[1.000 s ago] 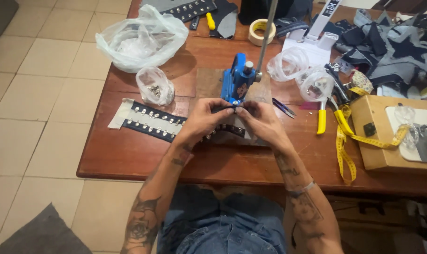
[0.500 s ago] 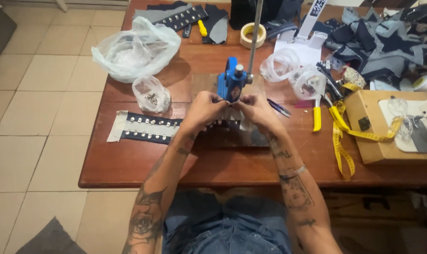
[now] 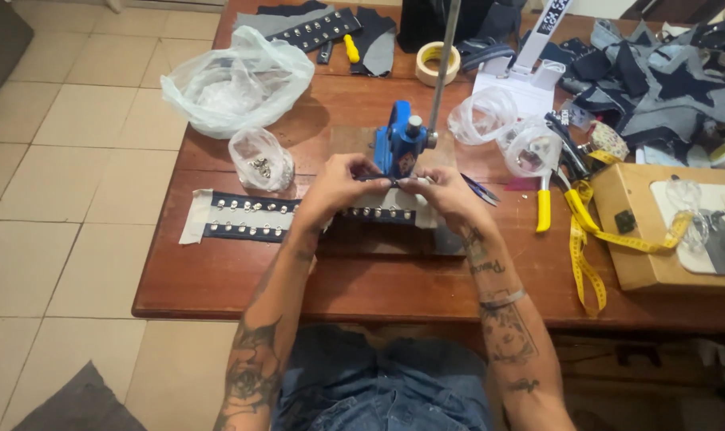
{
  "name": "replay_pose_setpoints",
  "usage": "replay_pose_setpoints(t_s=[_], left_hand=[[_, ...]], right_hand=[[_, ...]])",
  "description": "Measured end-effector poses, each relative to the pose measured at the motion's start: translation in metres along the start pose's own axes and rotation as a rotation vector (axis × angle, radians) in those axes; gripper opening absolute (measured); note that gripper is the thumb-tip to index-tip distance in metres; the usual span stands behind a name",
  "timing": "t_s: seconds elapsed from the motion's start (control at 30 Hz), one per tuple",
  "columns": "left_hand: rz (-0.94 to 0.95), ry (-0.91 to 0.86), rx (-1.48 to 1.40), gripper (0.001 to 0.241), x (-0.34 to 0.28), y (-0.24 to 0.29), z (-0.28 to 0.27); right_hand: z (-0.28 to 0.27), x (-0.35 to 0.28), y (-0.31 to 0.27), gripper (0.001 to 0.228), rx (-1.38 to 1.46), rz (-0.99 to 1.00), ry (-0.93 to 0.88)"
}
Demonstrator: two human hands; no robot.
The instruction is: Attaching metal eyelets to a fabric strip using a manual hand press
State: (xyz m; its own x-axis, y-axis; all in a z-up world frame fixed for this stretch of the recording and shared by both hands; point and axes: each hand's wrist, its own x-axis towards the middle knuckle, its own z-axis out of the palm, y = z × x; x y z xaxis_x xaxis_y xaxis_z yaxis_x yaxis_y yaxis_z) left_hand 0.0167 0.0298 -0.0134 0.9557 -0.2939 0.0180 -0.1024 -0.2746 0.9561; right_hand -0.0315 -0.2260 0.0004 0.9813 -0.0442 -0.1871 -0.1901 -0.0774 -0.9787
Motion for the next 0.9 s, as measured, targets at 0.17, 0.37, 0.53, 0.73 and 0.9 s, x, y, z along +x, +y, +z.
replay_pose_setpoints(t_s=[0.17, 0.37, 0.53, 0.73, 0.9], left_hand=[[0.425, 0.219, -0.049, 0.038, -0.020, 0.009, 0.017], [0.426, 0.165, -0.042, 0.030, 0.003, -0.026, 0.039], [0.539, -0.003, -0.101, 0.023, 0.022, -0.043, 0.025], [0.593, 0.033, -0.156, 0.030, 0.024, -0.056, 0.031], [0.608, 0.030, -0.141, 0.030, 0.024, -0.065, 0.037]], right_hand=[[0.023, -0.021, -0.035, 0.015, -0.025, -0.062, 0.010], [0.000, 0.011, 0.014, 0.015, -0.105, -0.024, 0.029], [-0.028, 0.039, 0.060, 0.023, 0.123, 0.104, -0.073], [-0.022, 0.018, 0.044, 0.030, 0.021, -0.028, 0.014], [-0.023, -0.062, -0.065, 0.037, -0.602, -0.531, 0.081]])
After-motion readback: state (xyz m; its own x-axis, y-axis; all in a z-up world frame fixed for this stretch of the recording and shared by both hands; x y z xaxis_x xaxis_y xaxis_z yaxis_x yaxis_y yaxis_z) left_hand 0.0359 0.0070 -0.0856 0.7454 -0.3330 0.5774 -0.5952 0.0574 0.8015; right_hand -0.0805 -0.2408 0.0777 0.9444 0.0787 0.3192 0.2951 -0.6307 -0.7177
